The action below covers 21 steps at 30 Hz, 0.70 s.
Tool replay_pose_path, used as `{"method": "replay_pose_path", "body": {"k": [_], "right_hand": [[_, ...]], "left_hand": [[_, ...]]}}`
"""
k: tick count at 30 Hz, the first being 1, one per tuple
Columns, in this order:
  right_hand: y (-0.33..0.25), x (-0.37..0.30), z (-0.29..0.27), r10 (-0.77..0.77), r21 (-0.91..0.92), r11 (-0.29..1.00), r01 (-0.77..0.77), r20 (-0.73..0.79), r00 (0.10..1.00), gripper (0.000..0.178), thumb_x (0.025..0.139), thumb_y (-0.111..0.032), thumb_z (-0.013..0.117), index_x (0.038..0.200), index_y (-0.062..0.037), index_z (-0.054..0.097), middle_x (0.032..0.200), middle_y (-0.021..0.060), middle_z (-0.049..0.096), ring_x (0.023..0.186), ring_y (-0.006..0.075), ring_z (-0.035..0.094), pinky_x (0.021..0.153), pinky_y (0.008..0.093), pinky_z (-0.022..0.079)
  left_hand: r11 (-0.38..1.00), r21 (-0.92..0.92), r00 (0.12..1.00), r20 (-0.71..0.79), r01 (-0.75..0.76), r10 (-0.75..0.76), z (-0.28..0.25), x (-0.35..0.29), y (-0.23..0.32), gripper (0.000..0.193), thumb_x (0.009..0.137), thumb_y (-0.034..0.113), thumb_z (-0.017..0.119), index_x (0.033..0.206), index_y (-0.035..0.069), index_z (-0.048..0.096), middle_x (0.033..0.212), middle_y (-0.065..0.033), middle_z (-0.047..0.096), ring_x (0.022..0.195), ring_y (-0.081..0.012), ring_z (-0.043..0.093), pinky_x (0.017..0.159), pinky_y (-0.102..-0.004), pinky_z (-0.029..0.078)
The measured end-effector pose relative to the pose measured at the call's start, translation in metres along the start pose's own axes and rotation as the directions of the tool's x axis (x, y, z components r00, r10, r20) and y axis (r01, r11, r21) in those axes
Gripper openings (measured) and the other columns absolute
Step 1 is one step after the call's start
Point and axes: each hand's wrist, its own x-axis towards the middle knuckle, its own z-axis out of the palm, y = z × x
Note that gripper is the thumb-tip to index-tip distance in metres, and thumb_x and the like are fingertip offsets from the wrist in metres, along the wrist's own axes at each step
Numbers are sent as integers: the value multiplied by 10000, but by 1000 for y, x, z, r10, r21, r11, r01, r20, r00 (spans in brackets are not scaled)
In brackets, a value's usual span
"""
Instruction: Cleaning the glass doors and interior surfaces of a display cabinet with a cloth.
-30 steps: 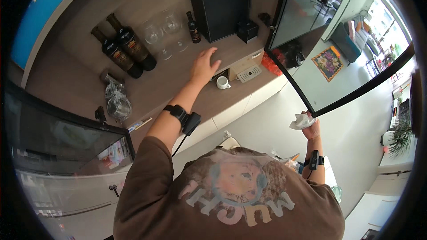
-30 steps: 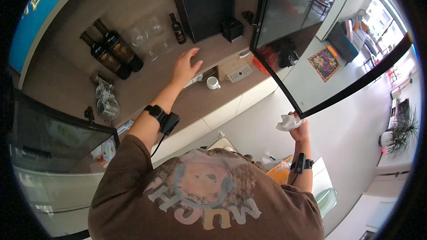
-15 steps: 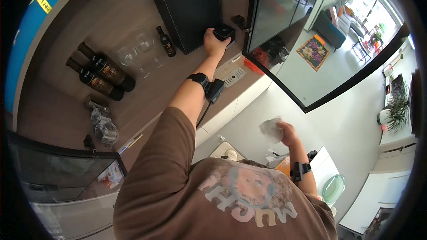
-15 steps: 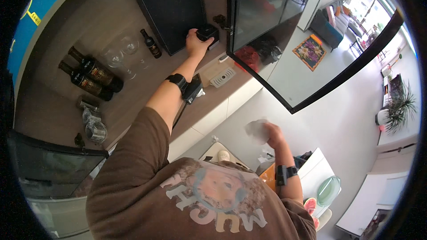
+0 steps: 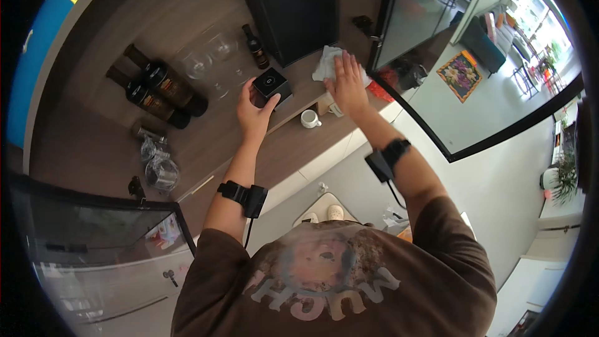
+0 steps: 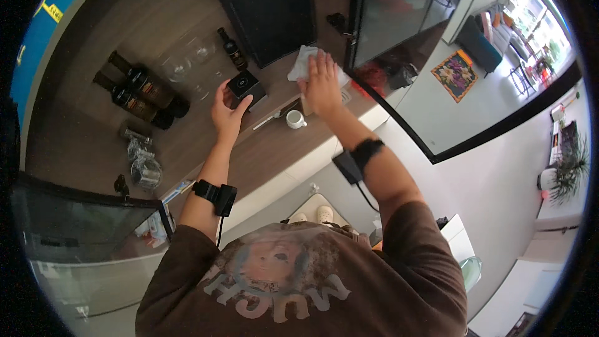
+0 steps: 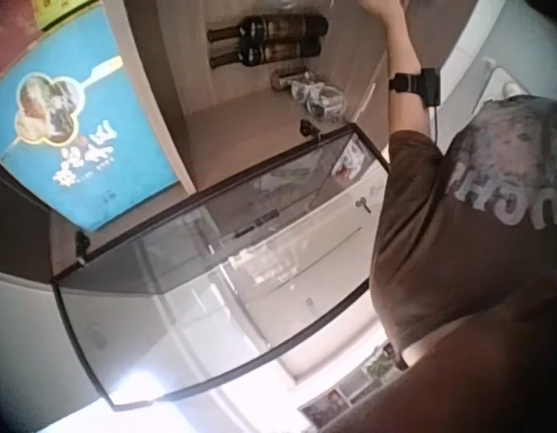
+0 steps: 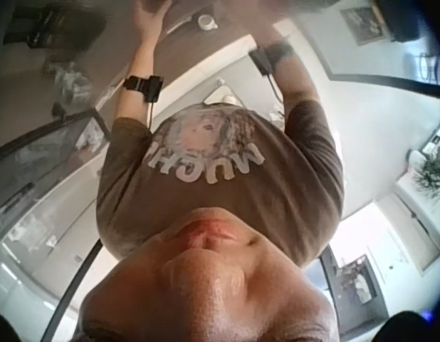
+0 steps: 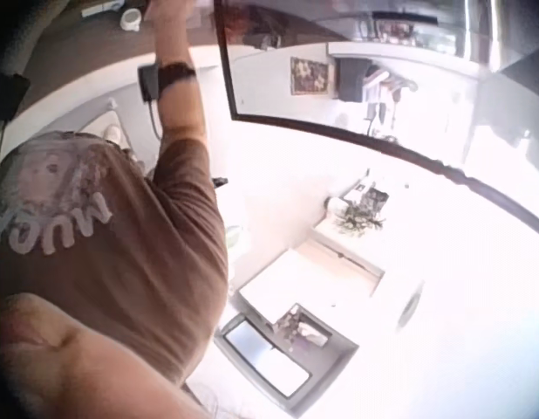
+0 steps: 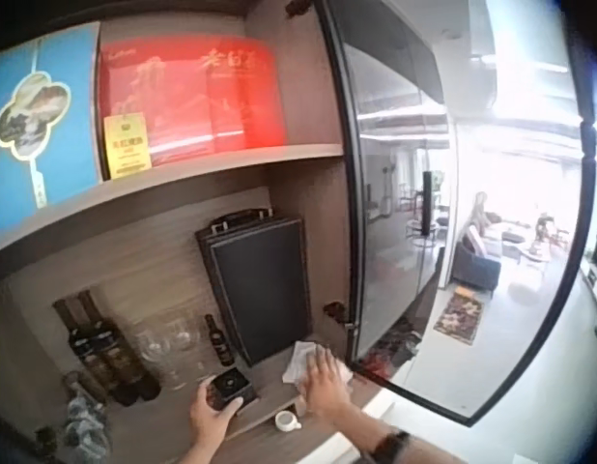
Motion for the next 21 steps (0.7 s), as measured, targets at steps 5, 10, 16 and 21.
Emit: {"method": "replay_pose_path", "body": {"k": [5, 10, 16, 21], "right_hand": [[39, 46, 54, 74, -280, 960, 11, 289, 955, 676, 988, -442, 409, 1486, 11, 352, 1589, 207, 259, 1467, 383, 246, 1201, 515, 157], [21, 63, 64, 195, -295, 948, -118, 249, 949, 721, 985, -466, 394, 1509, 20, 301, 1593, 230, 239, 1478, 393, 216, 1202, 511, 146], [-37, 46, 51, 176, -380, 924, -39, 333, 927, 785, 972, -567, 373, 1518, -7, 298, 1575, 270, 242, 1464, 453, 200, 1193, 532, 161], [-56, 15, 35, -158, -151, 958, 243, 430, 889, 790, 986, -578, 351, 1520, 2, 293, 1575, 286, 229, 1469, 464, 176, 1190, 546, 138]], "left_hand": [[965, -190, 984, 56, 179, -171, -26, -8, -9, 790, 736, 149, 861, 1410, 50, 460, 1294, -167, 572, 1189, -246, 582, 1039, -362, 465], [979, -84, 979, 93, 188, -181, -34, -10, -12, 859, 759, 96, 842, 1475, 86, 368, 1352, -135, 532, 1232, -222, 545, 1060, -345, 426], [993, -34, 983, 148, 117, -111, -34, -8, -22, 889, 731, 103, 856, 1461, 13, 358, 1364, -147, 543, 1269, -231, 529, 1067, -330, 407], [958, -190, 975, 92, 215, -200, -32, -10, -21, 700, 749, 122, 839, 1343, -12, 493, 1229, -110, 642, 1168, -186, 594, 999, -315, 445]]}}
